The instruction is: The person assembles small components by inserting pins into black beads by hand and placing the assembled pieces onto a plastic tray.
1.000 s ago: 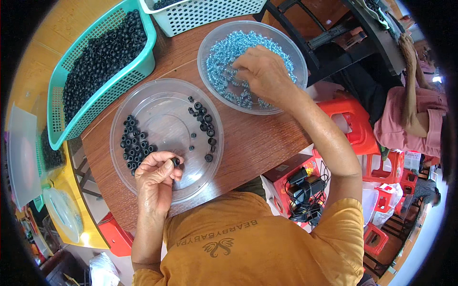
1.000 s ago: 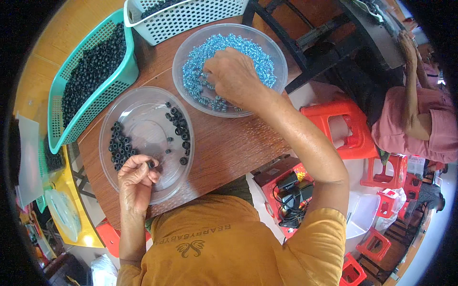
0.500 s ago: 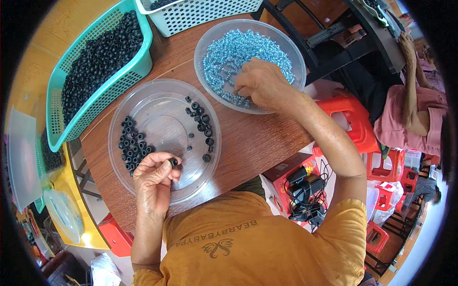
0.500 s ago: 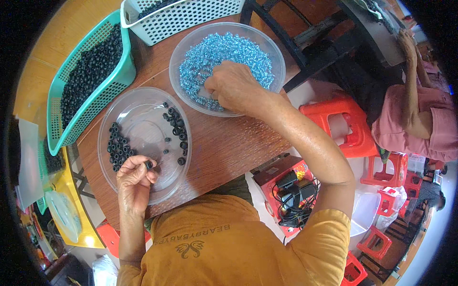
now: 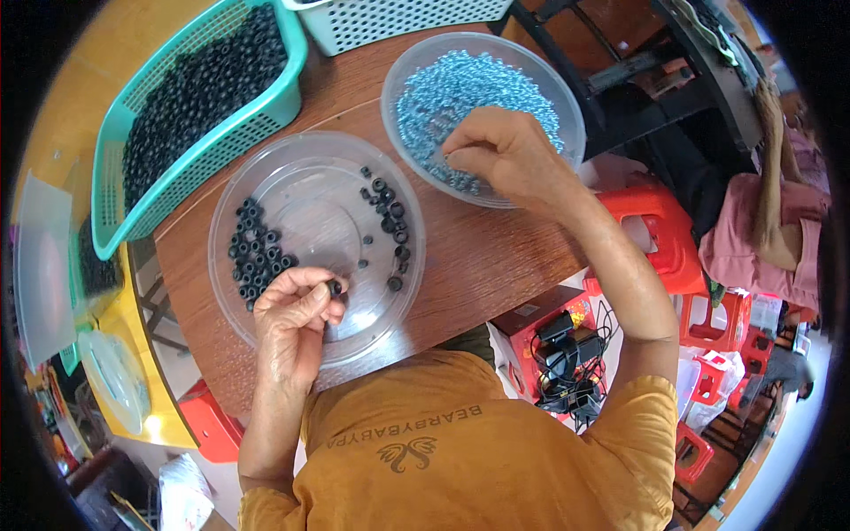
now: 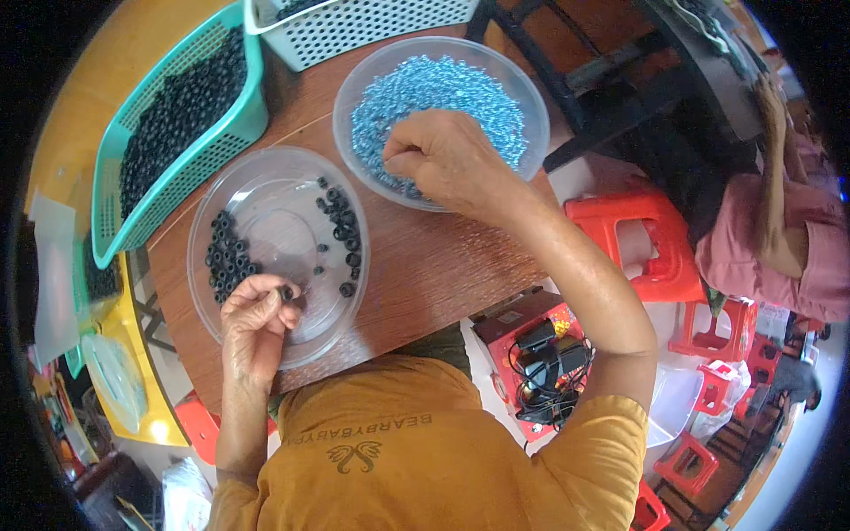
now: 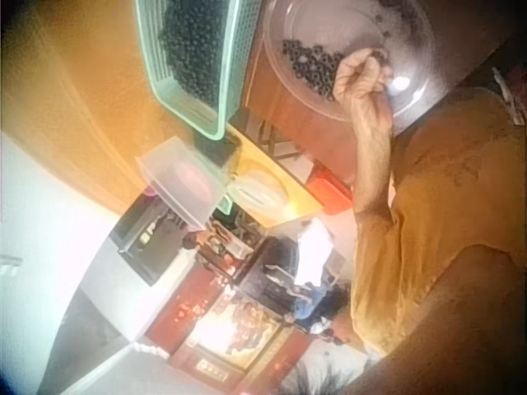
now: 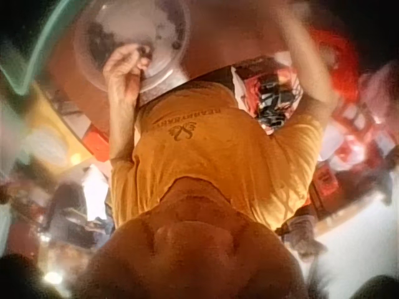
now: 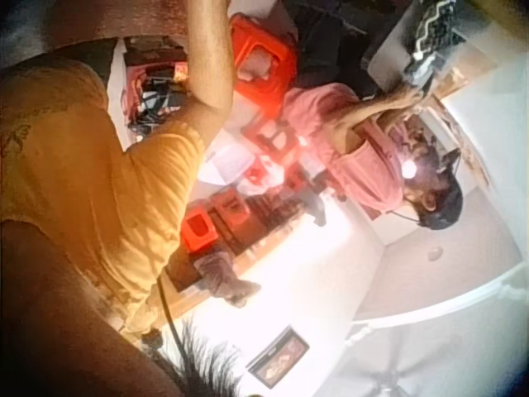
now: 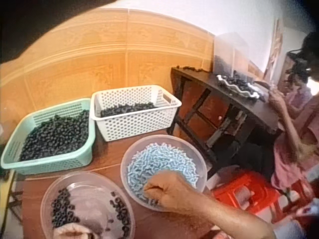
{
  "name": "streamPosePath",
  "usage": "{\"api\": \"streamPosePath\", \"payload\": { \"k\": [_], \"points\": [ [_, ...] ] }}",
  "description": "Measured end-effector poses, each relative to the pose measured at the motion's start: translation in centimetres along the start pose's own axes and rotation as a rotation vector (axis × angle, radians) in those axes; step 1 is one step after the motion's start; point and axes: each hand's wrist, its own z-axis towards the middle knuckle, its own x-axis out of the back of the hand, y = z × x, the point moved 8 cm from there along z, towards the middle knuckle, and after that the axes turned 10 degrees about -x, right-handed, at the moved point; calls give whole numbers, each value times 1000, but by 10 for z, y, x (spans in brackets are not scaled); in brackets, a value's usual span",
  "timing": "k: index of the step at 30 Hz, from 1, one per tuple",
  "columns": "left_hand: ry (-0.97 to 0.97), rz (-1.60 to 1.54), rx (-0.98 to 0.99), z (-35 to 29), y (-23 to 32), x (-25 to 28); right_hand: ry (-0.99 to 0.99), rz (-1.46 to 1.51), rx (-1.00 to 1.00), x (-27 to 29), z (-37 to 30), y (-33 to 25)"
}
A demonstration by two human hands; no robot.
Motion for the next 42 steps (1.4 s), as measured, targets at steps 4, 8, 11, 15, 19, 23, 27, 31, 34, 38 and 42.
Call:
{"api": "streamPosePath", "payload": {
  "k": [4, 8, 11, 15, 19, 23, 27, 31, 34, 38, 42],
  "points": [
    [-31, 4, -3, 1, 1, -4, -41, 116, 56, -20, -1, -35],
    [-18, 10, 11, 1, 1, -3, -46, 23, 198, -45, 6, -60],
    [-9, 11, 0, -1, 4, 0, -4, -23, 212, -49, 11, -62],
    [-5, -4, -1, -2, 3, 4, -1, -33, 191, -50, 10, -59],
    [-5, 0, 13, -1, 3, 5, -1, -77, 190, -52, 7, -61],
    [-8, 17, 12, -2, 3, 3, 28, -136, 256, -53, 7, -66],
    [-11, 19, -2, -2, 4, 3, 27, -126, 258, -56, 11, -66],
    [-2, 31, 5, -2, 3, 0, 14, -237, 369, -91, 13, -77],
    [15, 26, 5, -1, 4, -2, -127, -394, 412, -129, 15, -89],
    [4, 34, 16, -3, 2, -2, -90, -475, 472, -156, 16, -93],
    [9, 40, 13, -2, 2, -2, 39, -342, 501, -123, 9, -96]
  ]
}}
